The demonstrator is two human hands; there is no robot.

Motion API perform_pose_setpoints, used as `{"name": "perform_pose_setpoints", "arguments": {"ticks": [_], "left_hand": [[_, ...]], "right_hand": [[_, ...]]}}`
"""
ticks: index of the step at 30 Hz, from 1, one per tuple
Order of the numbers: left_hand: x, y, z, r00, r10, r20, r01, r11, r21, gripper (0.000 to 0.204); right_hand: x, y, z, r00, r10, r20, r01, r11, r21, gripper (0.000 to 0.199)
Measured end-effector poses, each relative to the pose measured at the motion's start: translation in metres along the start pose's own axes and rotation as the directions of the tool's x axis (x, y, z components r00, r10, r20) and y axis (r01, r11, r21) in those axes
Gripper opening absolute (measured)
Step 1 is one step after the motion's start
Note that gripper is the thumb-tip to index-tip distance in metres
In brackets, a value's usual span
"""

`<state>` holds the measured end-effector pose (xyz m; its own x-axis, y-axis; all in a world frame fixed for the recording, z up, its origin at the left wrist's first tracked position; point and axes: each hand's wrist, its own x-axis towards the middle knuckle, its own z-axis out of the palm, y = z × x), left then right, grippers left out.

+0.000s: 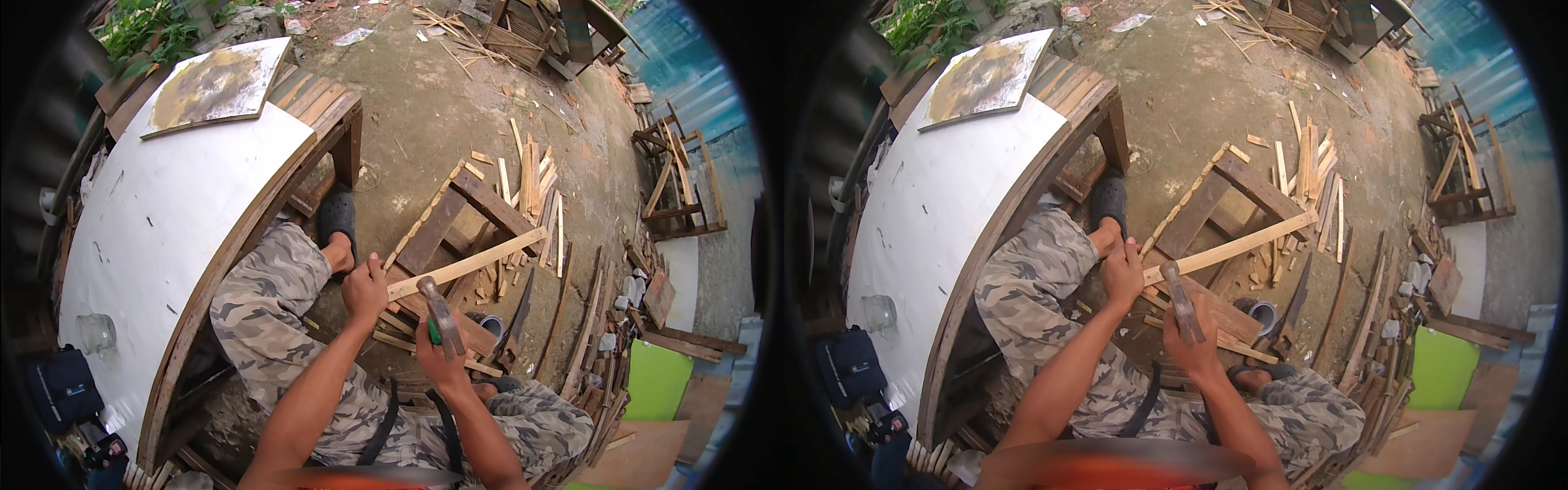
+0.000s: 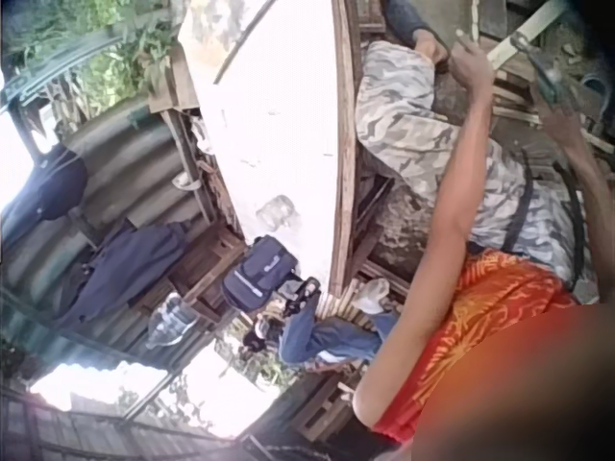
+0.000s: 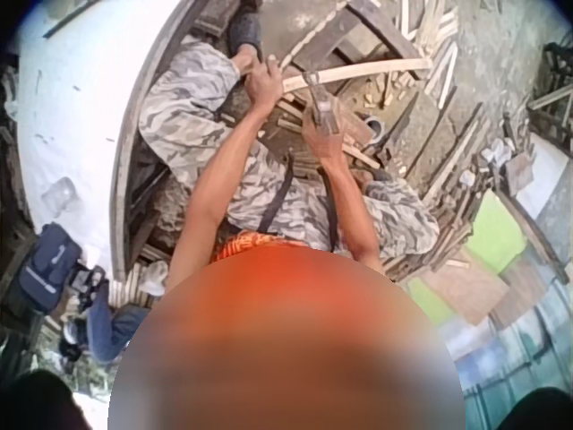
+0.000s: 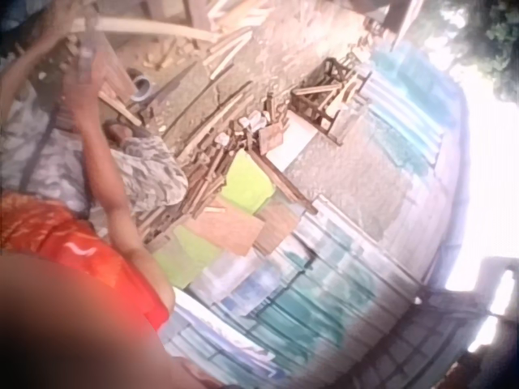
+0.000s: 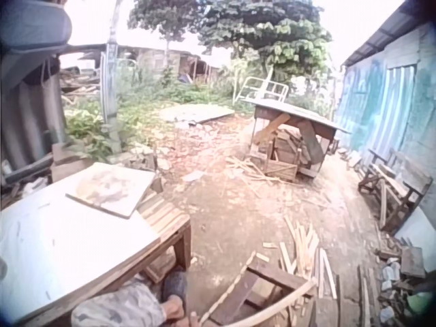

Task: The person assembles a small wooden structure by hammering nails into wooden planks. They repeatedly position planks, hammer nails, and adjust the frame while sitting on the ground.

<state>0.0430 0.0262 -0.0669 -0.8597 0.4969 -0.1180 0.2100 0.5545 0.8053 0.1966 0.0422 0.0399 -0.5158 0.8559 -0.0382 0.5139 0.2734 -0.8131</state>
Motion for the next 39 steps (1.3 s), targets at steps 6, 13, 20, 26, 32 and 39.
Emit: {"name": "perform_pose_setpoints", "arguments": {"ticks": [6,13,20,26,32,39], "left_hand": [[0.0,0.001,-0.001,1.0,-0.015,-0.003,0.015,0.999,-0.035,0.048],[0.0,0.001,0.0,1.0,-0.024,0.001,0.024,0.999,-0.042,0.048],[-0.001,0.0,0.001,0.998,-0.065,0.001,0.065,0.997,-0.042,0.047],[-0.002,0.0,0.001,0.999,-0.043,-0.01,0.043,0.997,-0.057,0.049],[-0.001,0.001,0.002,0.997,-0.083,-0.011,0.082,0.995,-0.048,0.05],[0.0,0.002,0.001,0.996,-0.088,-0.008,0.087,0.994,-0.07,0.05]], "right_hand": [[-0.002,-0.002,-0.014,0.996,-0.048,0.074,0.054,0.996,-0.07,0.027],[0.006,-0.009,-0.006,0.981,-0.159,0.11,0.172,0.978,-0.117,0.023],[0.003,-0.025,-0.021,0.99,-0.124,0.07,0.129,0.99,-0.062,0.027],[0.018,-0.02,-0.003,0.967,0.116,0.228,-0.069,0.977,-0.203,0.024],[-0.007,-0.011,-0.012,0.988,-0.152,0.007,0.152,0.988,0.0,0.034],[0.008,-0.008,-0.007,0.993,0.1,0.063,-0.094,0.992,-0.082,0.017]]}}
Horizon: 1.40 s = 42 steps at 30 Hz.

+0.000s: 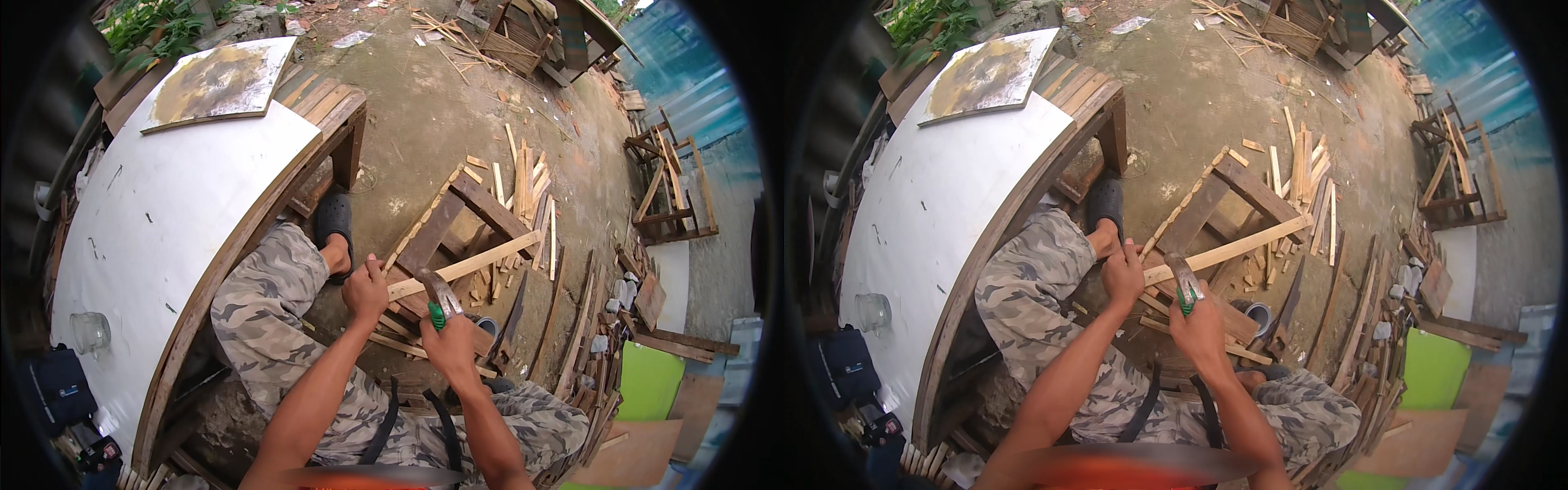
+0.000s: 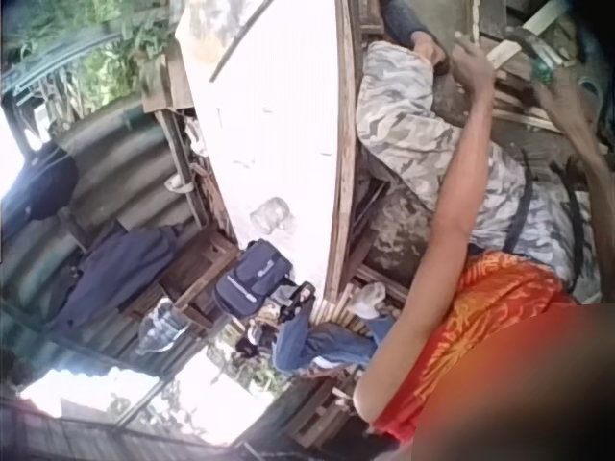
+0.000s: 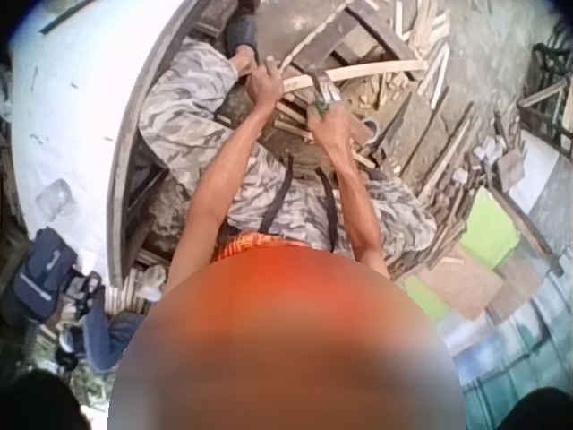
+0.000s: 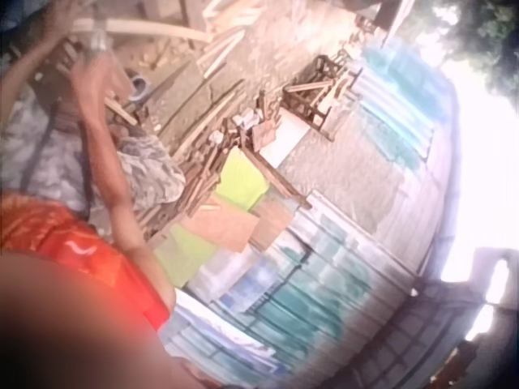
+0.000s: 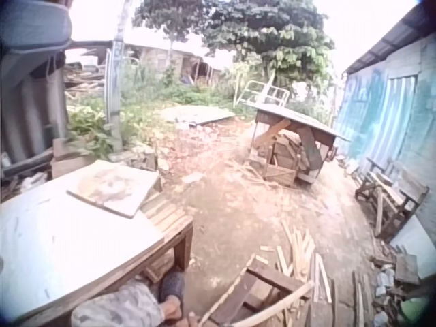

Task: The person assembles a small wooden structure by hammering nails into wooden planks. They repeatedly position planks, hammer nails, and adjust the frame while sitting on the ground.

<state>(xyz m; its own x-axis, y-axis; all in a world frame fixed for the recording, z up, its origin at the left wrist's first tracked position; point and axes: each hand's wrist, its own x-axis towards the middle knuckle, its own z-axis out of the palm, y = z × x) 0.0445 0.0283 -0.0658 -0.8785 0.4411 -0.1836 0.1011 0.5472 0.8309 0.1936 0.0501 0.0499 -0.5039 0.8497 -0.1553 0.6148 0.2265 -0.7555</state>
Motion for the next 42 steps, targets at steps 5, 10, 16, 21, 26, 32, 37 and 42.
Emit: {"name": "perform_pose_setpoints", "arguments": {"ticks": [5,10,16,21,26,32,37,42], "left_hand": [[0.0,0.0,0.0,1.0,-0.002,-0.007,0.002,1.0,0.002,0.051],[-0.001,0.001,0.0,0.999,0.03,-0.038,-0.03,1.0,-0.007,0.05],[0.0,0.001,0.001,0.997,0.067,-0.041,-0.066,0.997,0.03,0.05],[0.004,0.0,0.002,0.994,0.095,-0.059,-0.095,0.995,0.013,0.051],[0.0,0.0,0.002,0.997,0.057,-0.05,-0.057,0.998,0.017,0.051],[0.0,-0.002,0.0,0.992,0.105,-0.064,-0.105,0.994,-0.003,0.05],[0.001,-0.003,0.005,0.997,0.057,-0.047,-0.057,0.998,-0.008,0.051],[0.0,-0.003,0.003,0.997,0.058,-0.048,-0.059,0.998,-0.007,0.05]], "right_hand": [[-0.001,0.002,0.01,0.989,-0.136,-0.051,0.136,0.991,0.006,0.018],[0.01,0.011,0.003,0.995,0.081,0.06,-0.081,0.997,-0.002,0.017],[-0.003,0.009,0.005,0.974,-0.159,-0.159,0.158,0.987,-0.018,0.018],[0.007,0.004,0.004,0.999,-0.008,0.042,0.01,0.999,-0.047,0.016],[0.002,-0.004,0.004,0.939,-0.27,-0.213,0.284,0.958,0.037,0.017],[0.01,0.0,-0.003,1.0,-0.001,-0.03,0.0,0.999,-0.037,0.021],[0.01,0.001,0.003,0.985,-0.129,-0.116,0.14,0.986,0.091,0.025],[0.012,0.008,0.002,0.998,0.046,0.034,-0.046,0.999,0.02,0.021]]}}
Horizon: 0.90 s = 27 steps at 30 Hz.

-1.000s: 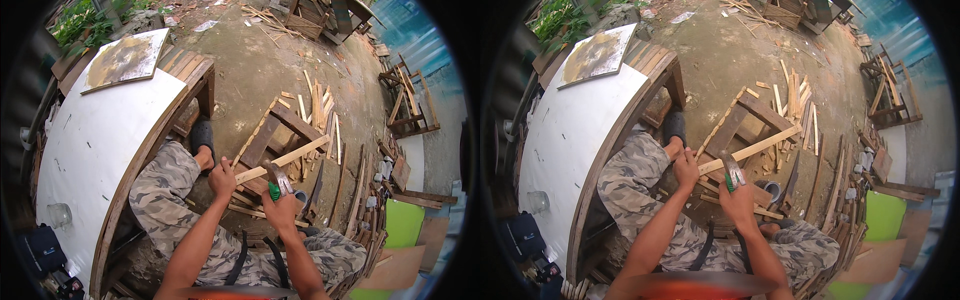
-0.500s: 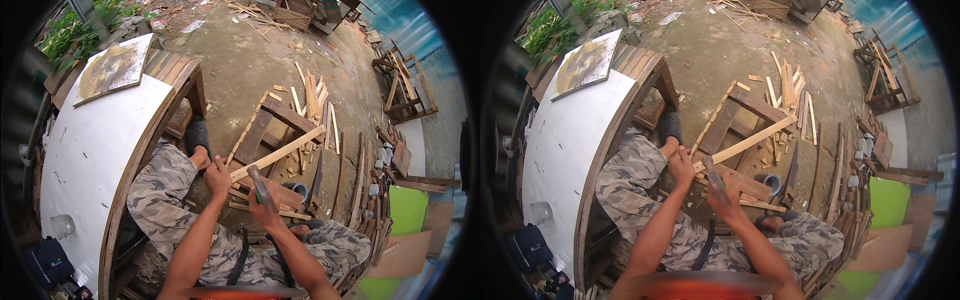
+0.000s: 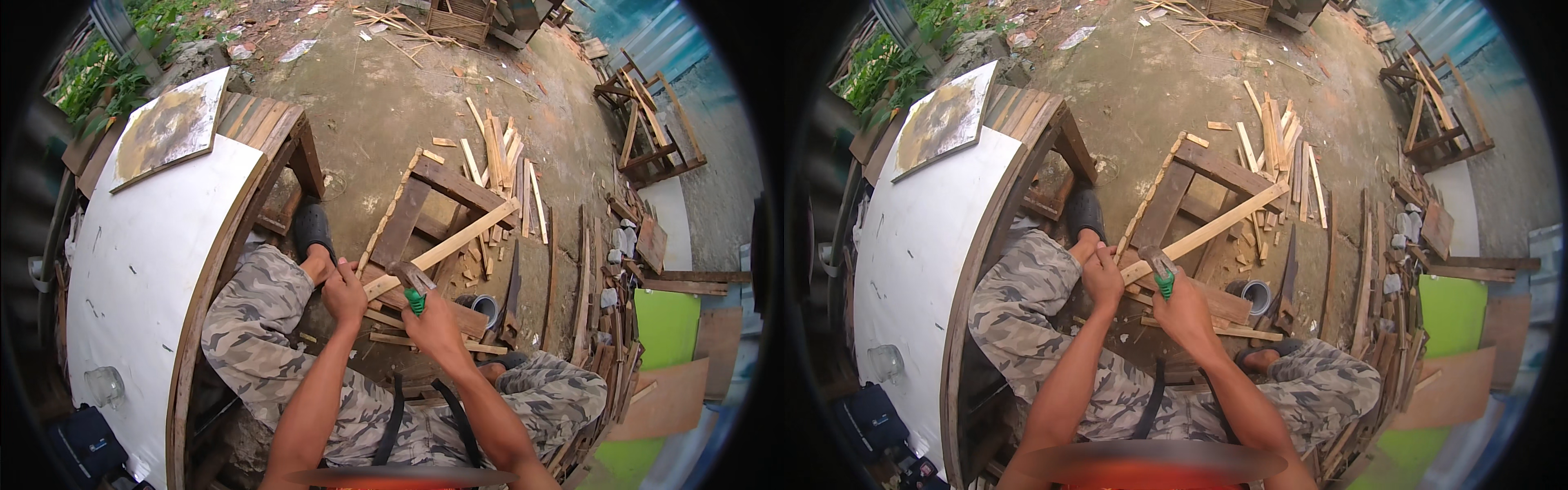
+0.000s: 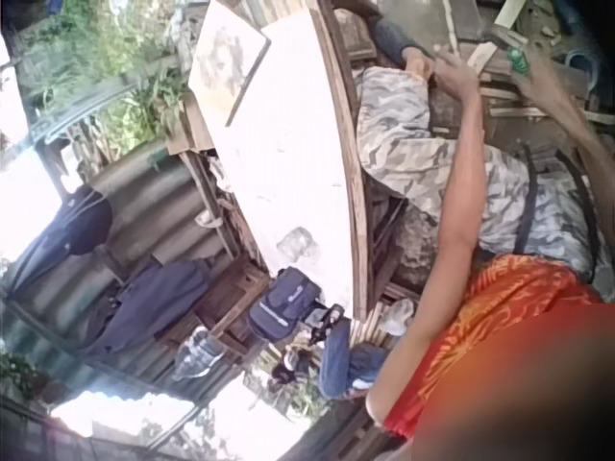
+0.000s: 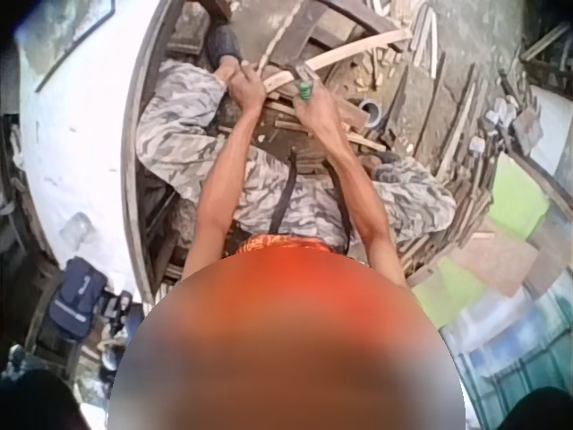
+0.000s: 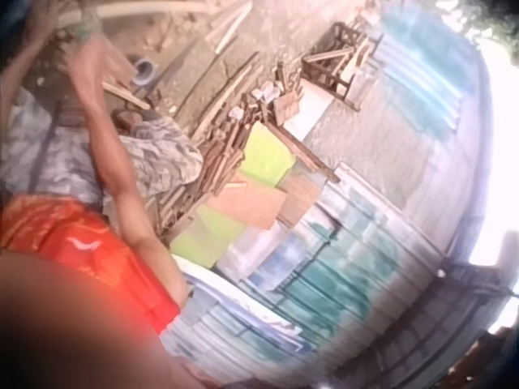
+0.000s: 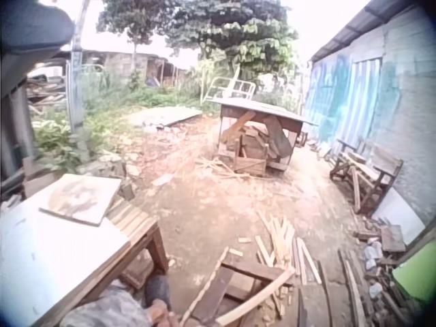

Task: The person assembles a small wooden structure by hammering nails into wooden planks. They repeatedly position planks, hammer nails, and adjust the frame while sitting on the ground.

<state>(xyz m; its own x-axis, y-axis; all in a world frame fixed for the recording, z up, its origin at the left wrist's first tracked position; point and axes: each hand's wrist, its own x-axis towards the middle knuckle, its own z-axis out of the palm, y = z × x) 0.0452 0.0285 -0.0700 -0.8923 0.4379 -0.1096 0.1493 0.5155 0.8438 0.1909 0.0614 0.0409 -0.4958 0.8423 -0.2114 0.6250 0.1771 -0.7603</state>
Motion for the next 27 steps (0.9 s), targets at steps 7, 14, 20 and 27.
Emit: {"name": "perform_pose_setpoints", "arguments": {"ticks": [7,14,20,27], "left_hand": [[0.003,-0.002,0.004,1.0,0.024,-0.012,-0.024,0.999,-0.021,0.05],[0.002,-0.001,0.003,0.999,0.049,-0.013,-0.049,0.999,-0.012,0.05],[0.002,0.0,0.001,0.999,0.036,0.008,-0.036,0.999,-0.022,0.049],[0.005,-0.005,0.004,1.0,0.018,0.01,-0.018,1.0,0.009,0.049]], "right_hand": [[-0.002,0.006,0.012,0.998,0.033,0.045,-0.031,0.998,-0.05,0.022],[0.0,0.006,0.011,0.985,-0.099,-0.14,0.117,0.985,0.127,0.019],[0.001,0.005,0.01,0.999,-0.021,-0.044,0.024,0.997,0.073,0.02],[-0.004,0.012,0.026,0.993,0.118,-0.024,-0.118,0.993,0.023,0.024]]}}
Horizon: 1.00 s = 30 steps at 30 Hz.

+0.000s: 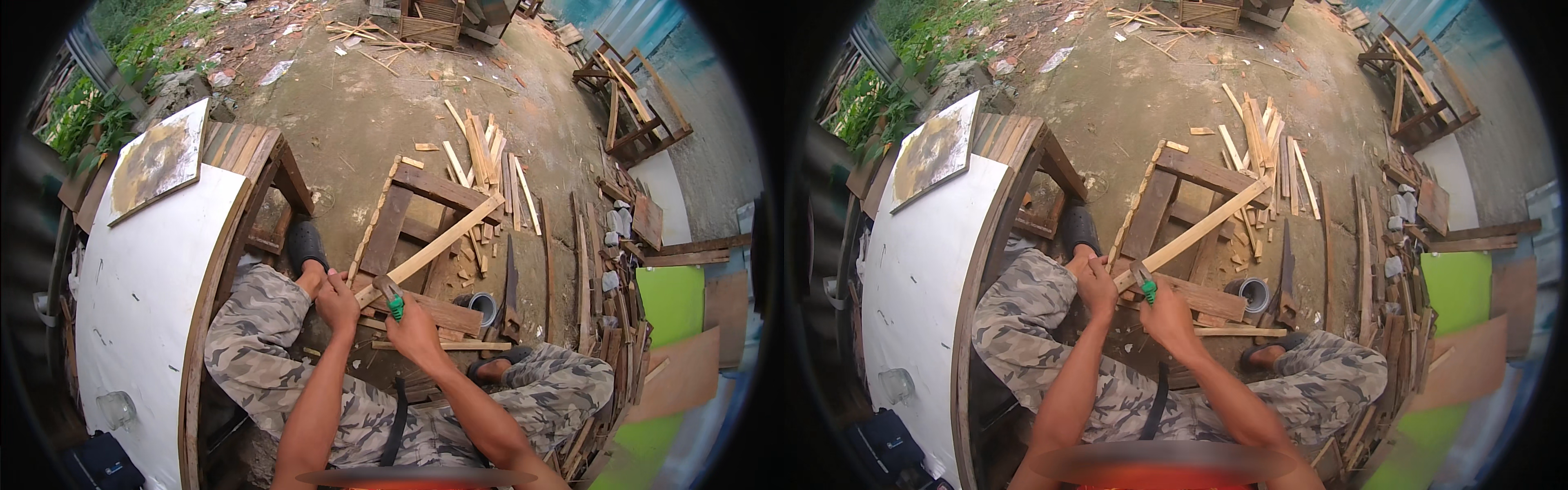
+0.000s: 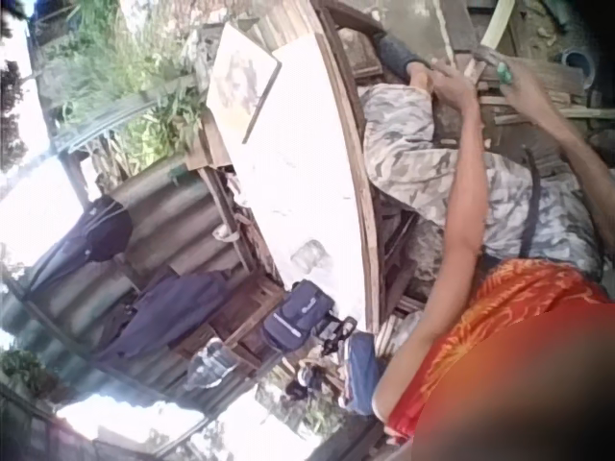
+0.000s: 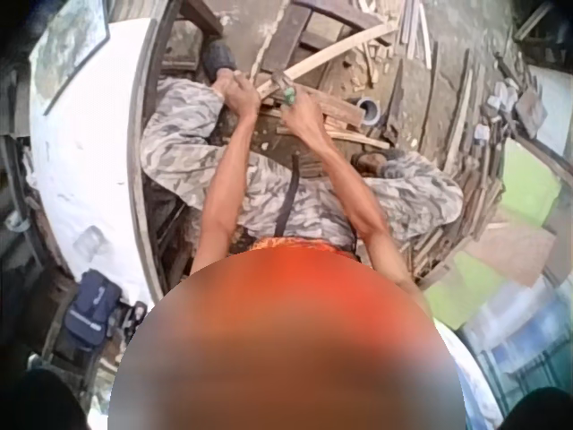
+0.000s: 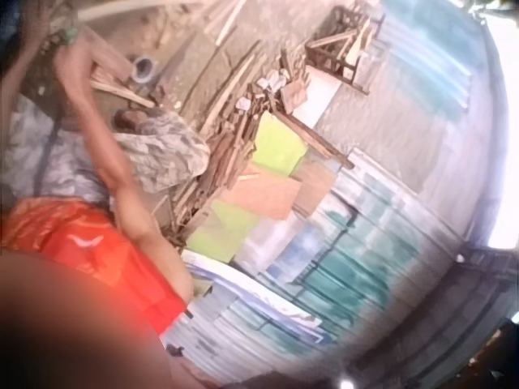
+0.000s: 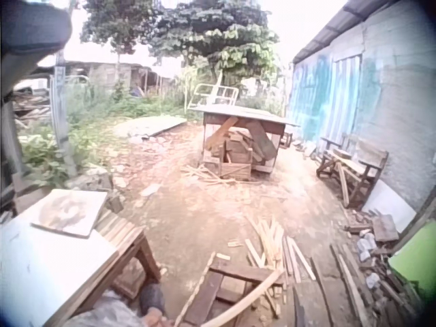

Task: The person assembles a small wooden structure by hammering nails into wooden planks. They repeatedly position planks, hammer nails, and adjust the frame while sitting on the ground.

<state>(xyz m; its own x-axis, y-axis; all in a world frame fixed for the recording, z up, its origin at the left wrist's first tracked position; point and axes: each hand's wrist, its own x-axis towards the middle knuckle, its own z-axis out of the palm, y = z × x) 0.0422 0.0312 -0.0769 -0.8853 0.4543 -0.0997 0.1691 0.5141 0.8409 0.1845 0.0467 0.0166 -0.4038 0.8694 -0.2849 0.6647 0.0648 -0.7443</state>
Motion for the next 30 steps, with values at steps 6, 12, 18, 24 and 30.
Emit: {"name": "perform_pose_setpoints", "arguments": {"ticks": [6,12,18,24,30], "left_hand": [[0.0,-0.001,0.0,0.999,0.036,-0.005,-0.036,0.999,-0.022,0.047],[0.0,-0.001,-0.002,0.998,0.061,0.001,-0.061,0.998,-0.02,0.049],[0.002,-0.007,-0.001,0.999,0.017,0.032,-0.018,1.0,0.014,0.051],[0.005,0.005,-0.003,0.996,0.071,0.047,-0.067,0.995,-0.068,0.042],[-0.021,0.012,-0.019,0.918,0.358,0.167,-0.37,0.928,0.046,0.043]], "right_hand": [[0.001,0.001,0.004,1.0,-0.021,0.018,0.023,0.993,-0.118,0.025],[0.003,0.002,0.005,0.987,-0.141,-0.078,0.146,0.988,0.05,0.026],[-0.001,0.009,0.011,0.988,-0.133,-0.08,0.138,0.989,0.052,0.031],[-0.002,0.021,0.004,0.998,-0.005,0.06,0.008,0.998,-0.061,0.032],[-0.052,0.078,-0.04,0.999,0.034,-0.01,-0.034,0.999,0.01,0.032]]}}
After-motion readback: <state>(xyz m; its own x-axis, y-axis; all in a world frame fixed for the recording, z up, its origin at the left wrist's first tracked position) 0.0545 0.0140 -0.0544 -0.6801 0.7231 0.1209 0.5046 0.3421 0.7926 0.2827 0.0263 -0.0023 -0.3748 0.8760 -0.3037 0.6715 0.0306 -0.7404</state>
